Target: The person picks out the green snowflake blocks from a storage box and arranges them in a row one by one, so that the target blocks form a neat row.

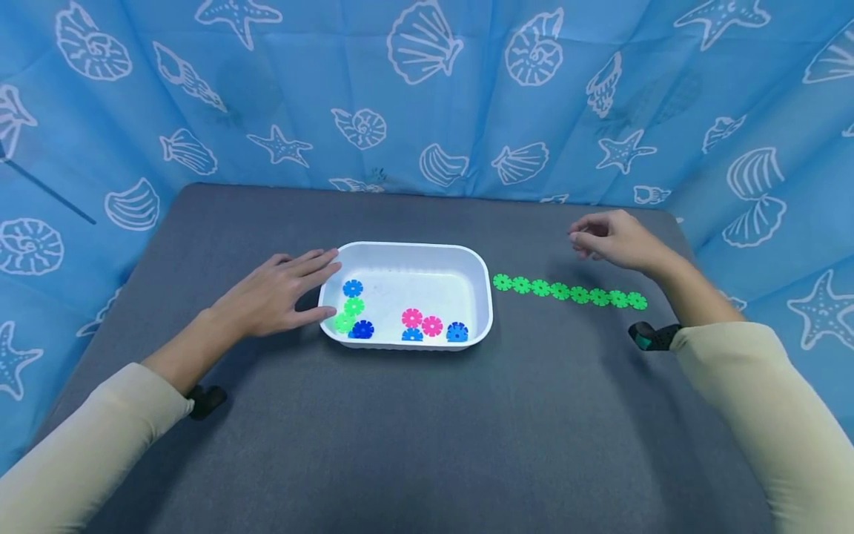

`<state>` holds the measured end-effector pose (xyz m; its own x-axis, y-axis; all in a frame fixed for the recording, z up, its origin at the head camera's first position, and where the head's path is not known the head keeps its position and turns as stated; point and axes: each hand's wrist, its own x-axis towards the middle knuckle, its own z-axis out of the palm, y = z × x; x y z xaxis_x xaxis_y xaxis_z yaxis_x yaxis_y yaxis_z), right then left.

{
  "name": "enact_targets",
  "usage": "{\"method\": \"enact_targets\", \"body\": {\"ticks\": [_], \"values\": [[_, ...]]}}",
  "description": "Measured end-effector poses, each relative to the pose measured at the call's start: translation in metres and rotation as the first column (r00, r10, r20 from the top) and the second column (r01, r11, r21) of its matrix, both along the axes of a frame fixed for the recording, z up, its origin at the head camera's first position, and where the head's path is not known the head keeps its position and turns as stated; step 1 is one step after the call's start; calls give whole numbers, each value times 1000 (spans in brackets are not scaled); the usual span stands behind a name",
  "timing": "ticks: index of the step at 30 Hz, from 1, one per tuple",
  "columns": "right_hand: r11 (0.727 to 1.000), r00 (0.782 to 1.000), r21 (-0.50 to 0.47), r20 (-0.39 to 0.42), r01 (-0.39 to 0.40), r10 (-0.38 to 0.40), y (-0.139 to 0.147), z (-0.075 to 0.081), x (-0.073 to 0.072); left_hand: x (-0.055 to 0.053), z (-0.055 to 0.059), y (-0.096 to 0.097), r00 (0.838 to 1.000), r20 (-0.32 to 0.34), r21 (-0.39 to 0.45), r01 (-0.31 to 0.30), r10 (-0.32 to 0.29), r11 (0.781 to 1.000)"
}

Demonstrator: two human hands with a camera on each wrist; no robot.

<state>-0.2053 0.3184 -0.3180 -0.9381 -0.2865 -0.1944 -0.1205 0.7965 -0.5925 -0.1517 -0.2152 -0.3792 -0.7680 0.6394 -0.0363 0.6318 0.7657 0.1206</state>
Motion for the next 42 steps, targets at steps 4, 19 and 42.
{"method": "enact_targets", "body": {"ticks": [4, 19, 42], "values": [[994, 998, -94, 12, -55, 56, -34, 10, -9, 0, -1, 0, 1000, 0, -1, -2, 2, 1000], [939, 949, -159, 35, -305, 314, -164, 13, -20, -1, 1, 2, 1000, -2, 8, 8, -8, 1000], [832, 735, -150, 405, -534, 544, -278, -26, -4, -1, -1, 0, 1000, -17, 0, 6, -6, 1000]]}}
